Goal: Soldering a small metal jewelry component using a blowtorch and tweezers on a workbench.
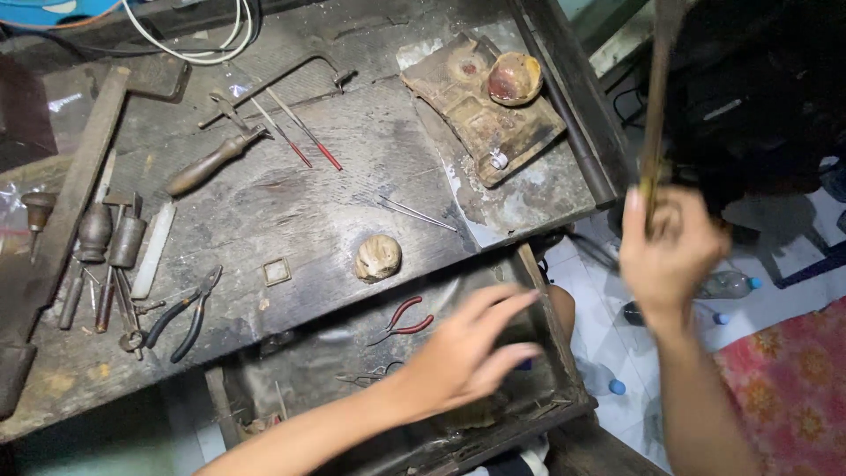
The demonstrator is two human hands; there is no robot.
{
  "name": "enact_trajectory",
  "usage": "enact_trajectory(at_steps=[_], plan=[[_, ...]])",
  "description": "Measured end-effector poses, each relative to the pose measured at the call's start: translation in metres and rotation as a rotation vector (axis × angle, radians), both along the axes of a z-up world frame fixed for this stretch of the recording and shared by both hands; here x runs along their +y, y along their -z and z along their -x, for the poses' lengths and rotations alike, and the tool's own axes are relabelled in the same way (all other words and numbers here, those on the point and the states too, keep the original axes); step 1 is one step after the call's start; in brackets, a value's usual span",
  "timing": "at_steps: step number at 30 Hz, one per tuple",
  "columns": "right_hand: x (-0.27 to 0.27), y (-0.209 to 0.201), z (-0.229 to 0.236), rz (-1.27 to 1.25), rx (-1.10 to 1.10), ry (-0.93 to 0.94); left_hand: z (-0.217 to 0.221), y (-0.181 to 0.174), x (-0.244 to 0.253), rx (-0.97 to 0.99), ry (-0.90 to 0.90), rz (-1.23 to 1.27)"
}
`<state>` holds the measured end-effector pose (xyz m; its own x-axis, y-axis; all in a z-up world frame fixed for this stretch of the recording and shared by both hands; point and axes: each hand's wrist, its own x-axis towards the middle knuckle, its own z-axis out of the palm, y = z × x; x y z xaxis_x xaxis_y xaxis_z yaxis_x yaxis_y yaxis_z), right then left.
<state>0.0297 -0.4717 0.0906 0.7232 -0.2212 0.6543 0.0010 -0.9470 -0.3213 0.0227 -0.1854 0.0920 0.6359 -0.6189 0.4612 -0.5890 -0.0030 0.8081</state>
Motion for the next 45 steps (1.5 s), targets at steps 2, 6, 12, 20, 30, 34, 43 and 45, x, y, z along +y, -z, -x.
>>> enact_trajectory(at_steps=[2, 6, 12, 20, 30, 34, 43, 45], plan=[[0.026, 0.006, 0.035, -0.092, 0.017, -0.021, 0.001, 0.005, -0.054, 0.143, 0.118, 0.007], [0.053, -0.02, 0.083, -0.086, 0.076, 0.045, 0.014, 0.028, -0.133, 0.62, 0.184, 0.119], [0.067, 0.076, 0.152, -0.077, 0.352, -0.005, 0.005, 0.032, -0.137, 0.927, 0.069, 0.402], [0.106, 0.195, 0.155, -0.07, 0.84, -0.401, 0.001, 0.027, -0.123, 0.957, 0.095, 0.542], [0.092, 0.161, 0.156, 0.141, 0.8, -0.36, 0.004, 0.03, -0.13, 1.008, 0.059, 0.536], [0.089, 0.096, 0.15, -0.056, 1.038, -0.467, 0.0, 0.026, -0.126, 0.955, 0.072, 0.56], [-0.014, -0.045, 0.105, -0.663, 0.422, -0.394, 0.02, 0.029, -0.132, 1.007, 0.0, 0.459], [-0.016, -0.041, 0.058, -0.467, 0.304, -0.386, 0.034, 0.048, -0.139, 0.877, -0.017, 0.487]])
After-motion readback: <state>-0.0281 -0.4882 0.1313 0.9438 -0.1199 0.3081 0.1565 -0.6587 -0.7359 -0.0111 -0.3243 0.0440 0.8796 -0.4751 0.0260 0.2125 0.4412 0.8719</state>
